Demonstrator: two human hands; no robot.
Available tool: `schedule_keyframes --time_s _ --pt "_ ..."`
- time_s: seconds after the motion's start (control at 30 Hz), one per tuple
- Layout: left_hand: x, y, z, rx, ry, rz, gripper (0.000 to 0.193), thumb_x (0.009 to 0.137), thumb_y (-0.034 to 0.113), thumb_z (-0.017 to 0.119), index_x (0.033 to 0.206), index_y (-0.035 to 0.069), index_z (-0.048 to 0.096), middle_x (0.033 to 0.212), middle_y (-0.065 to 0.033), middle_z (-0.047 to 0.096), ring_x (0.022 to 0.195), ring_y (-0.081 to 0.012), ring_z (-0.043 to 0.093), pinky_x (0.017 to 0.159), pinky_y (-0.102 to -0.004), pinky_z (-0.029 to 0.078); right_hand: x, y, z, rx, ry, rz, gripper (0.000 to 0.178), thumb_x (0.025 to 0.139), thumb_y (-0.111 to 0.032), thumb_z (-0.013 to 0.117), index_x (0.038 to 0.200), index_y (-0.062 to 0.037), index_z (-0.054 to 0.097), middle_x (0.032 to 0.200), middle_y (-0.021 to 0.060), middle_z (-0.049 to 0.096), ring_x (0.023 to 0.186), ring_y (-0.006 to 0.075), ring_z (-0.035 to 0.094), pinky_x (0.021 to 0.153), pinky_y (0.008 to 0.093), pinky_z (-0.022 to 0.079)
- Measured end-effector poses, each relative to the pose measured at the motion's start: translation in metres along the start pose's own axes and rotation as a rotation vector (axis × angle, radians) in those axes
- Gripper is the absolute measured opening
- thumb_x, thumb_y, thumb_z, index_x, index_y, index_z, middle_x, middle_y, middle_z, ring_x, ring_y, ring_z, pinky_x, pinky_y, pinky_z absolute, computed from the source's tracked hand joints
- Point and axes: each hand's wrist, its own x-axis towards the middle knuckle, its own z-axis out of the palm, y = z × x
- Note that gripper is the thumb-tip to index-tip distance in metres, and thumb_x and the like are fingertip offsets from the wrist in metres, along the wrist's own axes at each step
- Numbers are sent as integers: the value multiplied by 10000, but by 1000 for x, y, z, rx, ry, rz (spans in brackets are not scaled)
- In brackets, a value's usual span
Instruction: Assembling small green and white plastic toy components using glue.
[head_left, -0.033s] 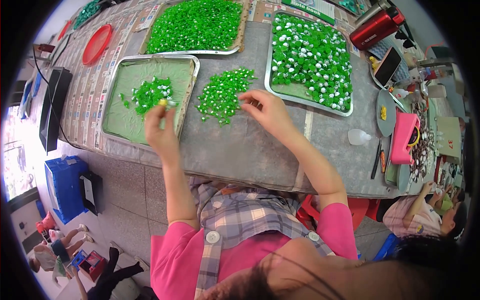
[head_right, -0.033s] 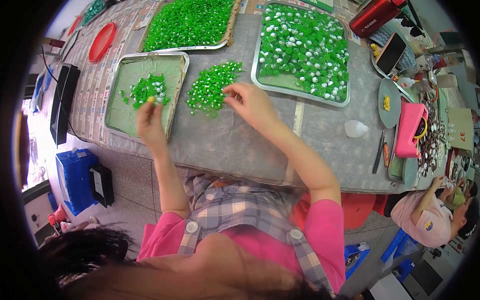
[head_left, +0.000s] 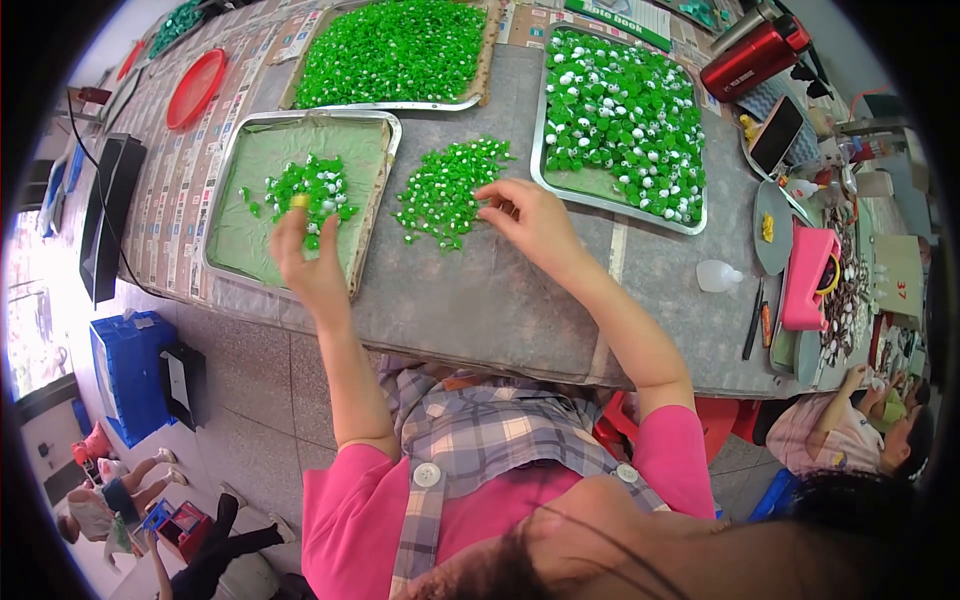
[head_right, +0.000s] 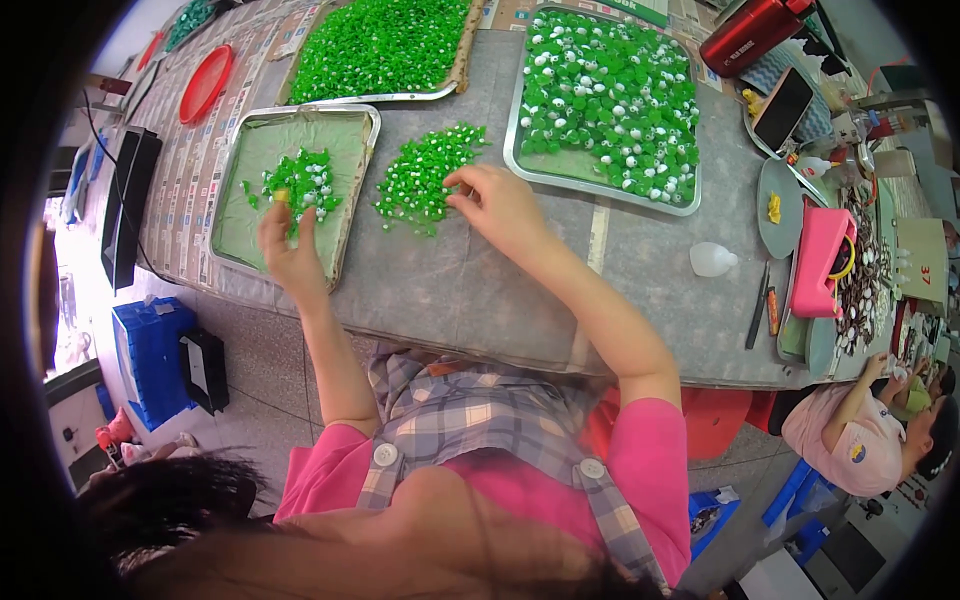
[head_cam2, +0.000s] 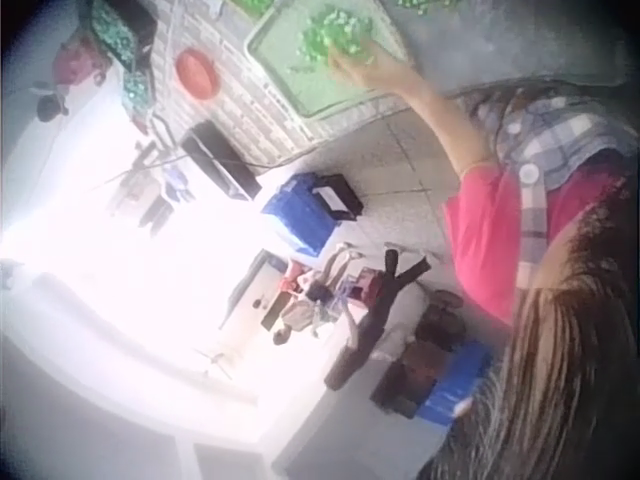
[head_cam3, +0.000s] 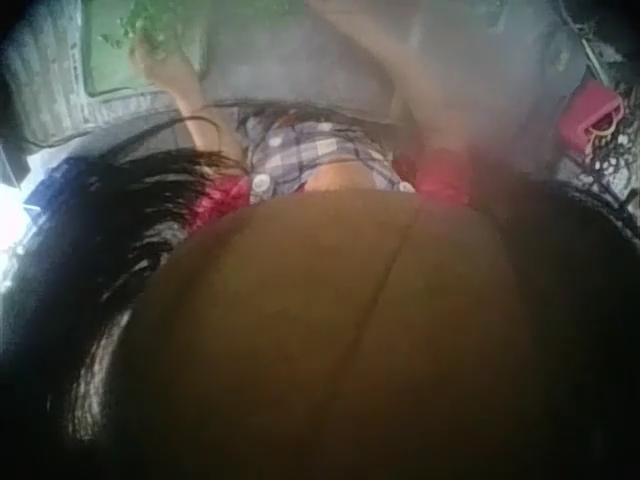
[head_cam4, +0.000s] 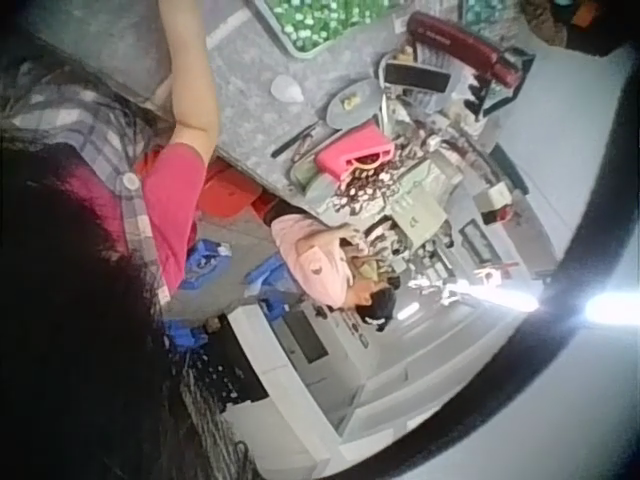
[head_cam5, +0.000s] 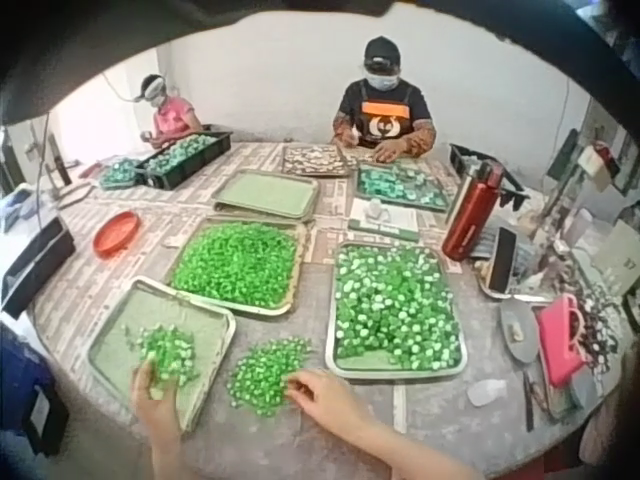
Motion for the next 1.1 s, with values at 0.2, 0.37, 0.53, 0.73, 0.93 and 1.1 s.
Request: schedule_keyframes --time_s 0.2,0.37,0.53,0.73,0.93,1.1 --pt "-10 16 7 -52 -14 21 393 690 3 582 1061 20 452 920 -75 504 853 -159 471 764 -262 370 -3 13 11 -180 7 -93 124 678 -133 566 774 -58 547 679 64 537 635 199 522 576 309 409" --pt "-67 41 31 -572 -593 -301 336 704 -25 552 1025 17 464 879 -44 533 767 -102 505 698 -230 411 -38 -6 -21 630 -127 328 78 722 -88 558 764 -27 533 709 25 556 669 103 534 595 216 414" --pt "-105 78 47 -966 -831 -633 234 722 54 576 939 -9 513 845 -49 545 767 -116 523 659 -213 423 -82 -16 -26 868 130 321 75 733 -43 556 794 -11 524 744 23 548 694 79 524 630 192 408" --pt "-114 86 53 -923 -942 -715 201 746 115 560 894 -20 542 760 -62 559 706 -120 533 638 -215 427 -112 -8 -13 711 371 205 65 712 -25 567 773 -12 549 725 24 542 647 71 503 579 187 373" --pt "-105 79 50 -951 -838 -987 143 728 21 551 870 12 562 834 -84 577 700 -151 552 620 -256 463 -143 14 -48 -4 857 146 109 718 -21 552 825 -4 545 750 29 529 678 124 477 636 239 385" --pt "-97 73 54 -1098 -791 -914 121 740 27 541 861 31 537 786 -62 564 677 -130 544 624 -247 461 -172 55 -117 -203 1338 228 344 711 -65 575 1028 -24 449 986 94 473 883 166 448 750 268 354"
